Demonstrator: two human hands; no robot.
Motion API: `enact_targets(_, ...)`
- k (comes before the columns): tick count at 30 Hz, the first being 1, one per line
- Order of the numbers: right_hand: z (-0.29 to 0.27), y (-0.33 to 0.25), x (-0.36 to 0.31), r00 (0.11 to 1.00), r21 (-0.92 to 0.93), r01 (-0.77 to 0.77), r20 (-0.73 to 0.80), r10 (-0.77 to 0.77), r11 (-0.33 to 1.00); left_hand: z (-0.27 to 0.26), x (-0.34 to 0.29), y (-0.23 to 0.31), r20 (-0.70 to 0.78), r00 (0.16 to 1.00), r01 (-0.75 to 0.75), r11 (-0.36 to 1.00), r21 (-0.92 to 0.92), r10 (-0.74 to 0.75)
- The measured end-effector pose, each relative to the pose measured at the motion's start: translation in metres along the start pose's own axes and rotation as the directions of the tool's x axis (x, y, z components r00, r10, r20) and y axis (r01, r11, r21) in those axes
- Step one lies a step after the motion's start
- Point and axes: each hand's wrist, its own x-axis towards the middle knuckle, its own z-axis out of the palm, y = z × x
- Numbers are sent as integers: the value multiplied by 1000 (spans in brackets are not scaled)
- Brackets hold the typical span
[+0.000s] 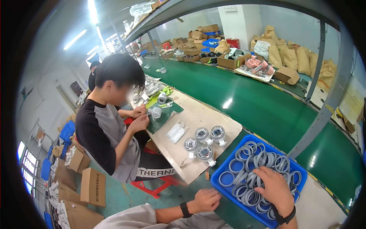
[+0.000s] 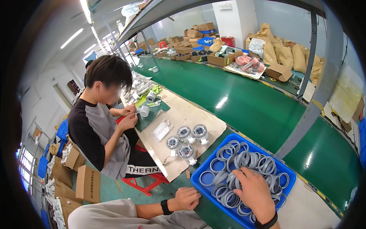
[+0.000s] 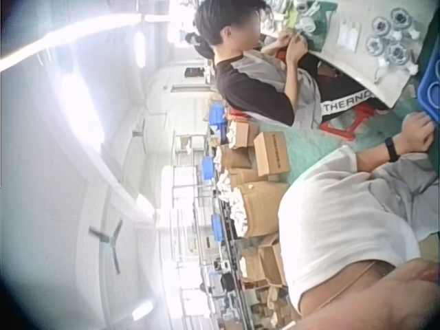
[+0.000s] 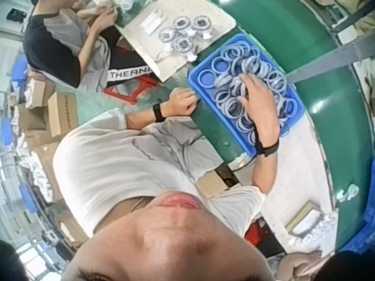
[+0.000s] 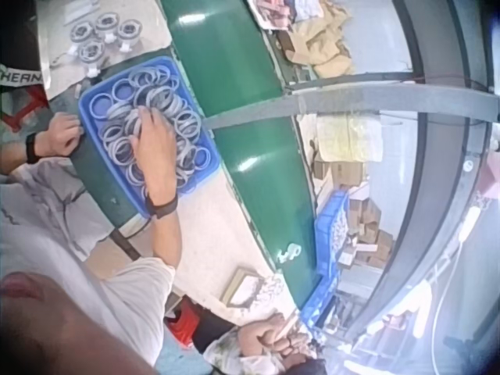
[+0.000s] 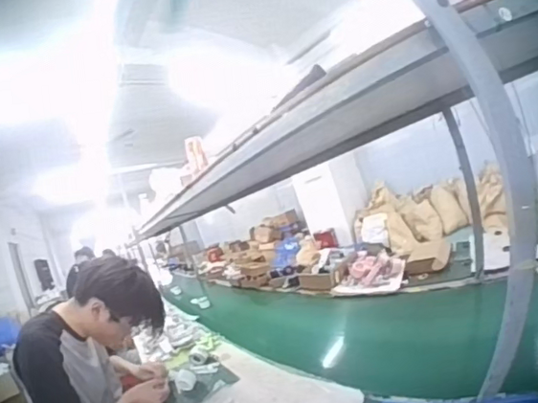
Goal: The recorder is assembling components of a white plastic device on a factory production line.
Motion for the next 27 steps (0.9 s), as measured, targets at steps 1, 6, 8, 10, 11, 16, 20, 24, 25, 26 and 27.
enact_targets(1, -1, 0, 1, 1000, -8, -7, 3, 7, 1000, 2, -1, -1, -7, 1000, 1, 1000, -10, -1)
enact_targets(6, 0, -3, -1, 999, -26, 6, -48, -8, 1000, -1, 0, 0, 0, 1000, 1, 1000, -12, -1)
enact_targets(8, 0, -2, 0, 998, -41, 8, -55, -10, 999, -1, 0, 0, 7, 1000, 5, 1000, -4, -5)
enact_targets(10, 1, -1, 1, 998, -36, 19, -62, -21, 999, -1, 0, 0, 5, 1000, 2, 1000, -3, -2)
enact_targets(11, 0, -2, 1, 998, -37, 19, -62, -21, 999, -1, 0, 0, 3, 1000, -1, 1000, 0, 1)
enact_targets(16, 0, -3, 1, 999, -47, 8, -51, -10, 999, -2, 1, 1, 1, 1000, 2, 1000, -11, -2)
enact_targets(20, 0, -1, 2, 998, -47, 9, -57, -11, 999, 3, -1, -1, -14, 1000, -2, 1000, -25, 2)
enact_targets(24, 0, -3, -1, 999, -42, -4, -49, 2, 999, -1, 0, 1, -1, 1000, -2, 1000, -21, 2)
enact_targets(25, 0, -2, -1, 999, -44, -4, -50, 2, 999, -1, 0, 1, 8, 1000, 0, 1000, -17, 0)
enact_targets(26, 0, -3, -1, 999, -47, -5, -48, 3, 999, -1, 0, 1, 16, 1000, 3, 1000, -14, -3)
enact_targets(27, 0, -4, 1, 999, -48, 4, -47, -6, 999, -2, 0, 0, 14, 1000, 4, 1000, -16, -3)
